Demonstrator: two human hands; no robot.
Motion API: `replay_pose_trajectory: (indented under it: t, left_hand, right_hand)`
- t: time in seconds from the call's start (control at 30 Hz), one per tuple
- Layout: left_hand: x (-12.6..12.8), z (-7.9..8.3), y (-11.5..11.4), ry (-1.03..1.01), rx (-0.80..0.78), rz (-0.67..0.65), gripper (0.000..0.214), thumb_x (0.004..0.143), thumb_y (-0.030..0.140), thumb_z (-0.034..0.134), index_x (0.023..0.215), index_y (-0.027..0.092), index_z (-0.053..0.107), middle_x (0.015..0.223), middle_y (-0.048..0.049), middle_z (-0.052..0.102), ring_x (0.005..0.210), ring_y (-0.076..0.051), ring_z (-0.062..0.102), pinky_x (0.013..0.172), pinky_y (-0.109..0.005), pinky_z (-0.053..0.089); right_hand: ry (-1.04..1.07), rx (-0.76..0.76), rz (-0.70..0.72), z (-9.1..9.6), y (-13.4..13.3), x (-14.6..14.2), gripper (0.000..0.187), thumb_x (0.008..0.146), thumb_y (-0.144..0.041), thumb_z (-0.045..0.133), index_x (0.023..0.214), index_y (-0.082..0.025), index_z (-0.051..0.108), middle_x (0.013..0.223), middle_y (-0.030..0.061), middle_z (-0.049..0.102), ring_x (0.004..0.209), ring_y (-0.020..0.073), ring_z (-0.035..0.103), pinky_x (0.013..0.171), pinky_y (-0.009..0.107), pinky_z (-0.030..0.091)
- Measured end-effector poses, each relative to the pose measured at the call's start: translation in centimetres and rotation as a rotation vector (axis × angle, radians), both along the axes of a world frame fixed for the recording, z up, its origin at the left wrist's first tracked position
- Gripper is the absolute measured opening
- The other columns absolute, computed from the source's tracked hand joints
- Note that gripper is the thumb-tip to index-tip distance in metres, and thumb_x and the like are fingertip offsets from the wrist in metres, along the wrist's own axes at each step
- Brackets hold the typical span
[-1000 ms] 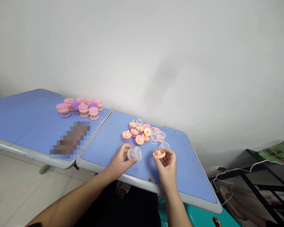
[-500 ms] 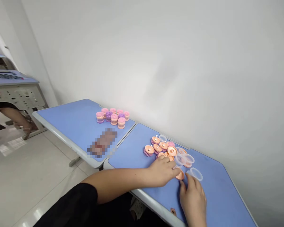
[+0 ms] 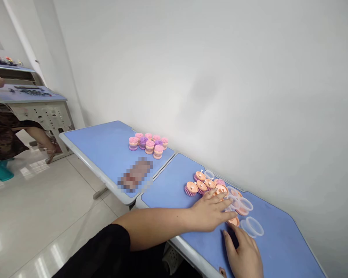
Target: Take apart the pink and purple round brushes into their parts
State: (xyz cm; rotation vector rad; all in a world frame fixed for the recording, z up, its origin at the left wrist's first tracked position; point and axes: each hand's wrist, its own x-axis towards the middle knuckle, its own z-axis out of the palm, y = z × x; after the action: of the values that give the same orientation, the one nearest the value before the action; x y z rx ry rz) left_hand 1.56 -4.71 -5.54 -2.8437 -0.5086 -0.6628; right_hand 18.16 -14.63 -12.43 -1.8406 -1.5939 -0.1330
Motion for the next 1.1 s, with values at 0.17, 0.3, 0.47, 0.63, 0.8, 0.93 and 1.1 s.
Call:
replay_pose_trajectory:
  t: [0.17,0.3,0.47,0.63,0.8,0.93,1.1]
  left_hand:
    - [-1.9,2.6,0.7,-0.186,-0.083,0.069,0.041,0.097,0.031,0.047,0.135,0.019,0.052,0.146,-0.0122,0.051,0.141,-0.033,0.037,0.117,-0.054,0.027]
    - [-6.0,5.4,4.8,-0.217,-0.13,0.457,0.04,0.093,0.019,0.049,0.133,0.015,0.054,0.138,-0.0124,0.056,0.138,-0.035,0.041,0.116,-0.055,0.024]
    - [-12.7,7.5,11.4,-0.135,-0.106,0.887,0.048,0.089,0.03,0.06,0.133,0.011,0.053,0.138,-0.0221,0.054,0.138,-0.038,0.037,0.116,-0.055,0.019]
    - [-16.3,6.8,14.5,-0.093,-0.098,0.985,0.048,0.086,0.038,0.063,0.117,0.002,0.061,0.114,-0.0271,0.064,0.122,-0.039,0.049,0.114,-0.054,0.017]
    - [-16.2,4.7,15.2,-0.026,-0.077,0.975,0.04,0.081,0.03,0.067,0.114,0.007,0.064,0.115,-0.0238,0.066,0.132,-0.04,0.041,0.116,-0.055,0.011]
    - [-15.4,4.1,14.9,-0.011,-0.062,0.963,0.041,0.081,0.021,0.061,0.12,0.008,0.06,0.115,-0.022,0.065,0.122,-0.037,0.05,0.111,-0.052,0.023]
    - [-14.4,3.8,14.0,-0.012,-0.104,0.946,0.043,0.082,0.018,0.055,0.123,0.005,0.055,0.113,-0.0243,0.064,0.105,-0.035,0.062,0.09,-0.043,0.042]
  right_hand:
    - [0.015,-0.014,-0.017,-0.1,-0.1,0.0,0.056,0.088,-0.063,0.042,0.106,-0.016,0.068,0.111,0.0153,0.072,0.104,0.0361,0.063,0.09,0.053,0.049]
    - [0.059,-0.04,-0.006,0.3,-0.2,-0.2,0.053,0.086,-0.064,0.045,0.1,-0.02,0.07,0.107,0.0131,0.073,0.102,0.0353,0.064,0.089,0.052,0.049]
    - [0.12,-0.049,-0.007,0.6,-0.1,-0.5,0.048,0.083,-0.062,0.048,0.097,-0.021,0.07,0.104,0.0112,0.074,0.1,0.0345,0.064,0.089,0.051,0.049]
    - [0.153,-0.051,-0.015,0.7,0.0,-0.6,0.043,0.082,-0.058,0.051,0.096,-0.022,0.071,0.103,0.0101,0.074,0.1,0.0341,0.064,0.088,0.05,0.049]
    - [0.172,-0.073,-0.011,0.9,0.0,-0.7,0.04,0.082,-0.055,0.051,0.096,-0.022,0.07,0.105,0.0103,0.073,0.102,0.0337,0.063,0.09,0.05,0.048]
    - [0.175,-0.071,-0.005,0.9,0.0,-0.7,0.038,0.083,-0.052,0.052,0.096,-0.022,0.07,0.105,0.0105,0.073,0.103,0.0337,0.062,0.09,0.049,0.047]
    - [0.169,-0.026,-0.005,1.4,0.0,-1.3,0.032,0.084,-0.046,0.053,0.094,-0.021,0.07,0.103,0.0112,0.073,0.101,0.0328,0.063,0.088,0.047,0.047]
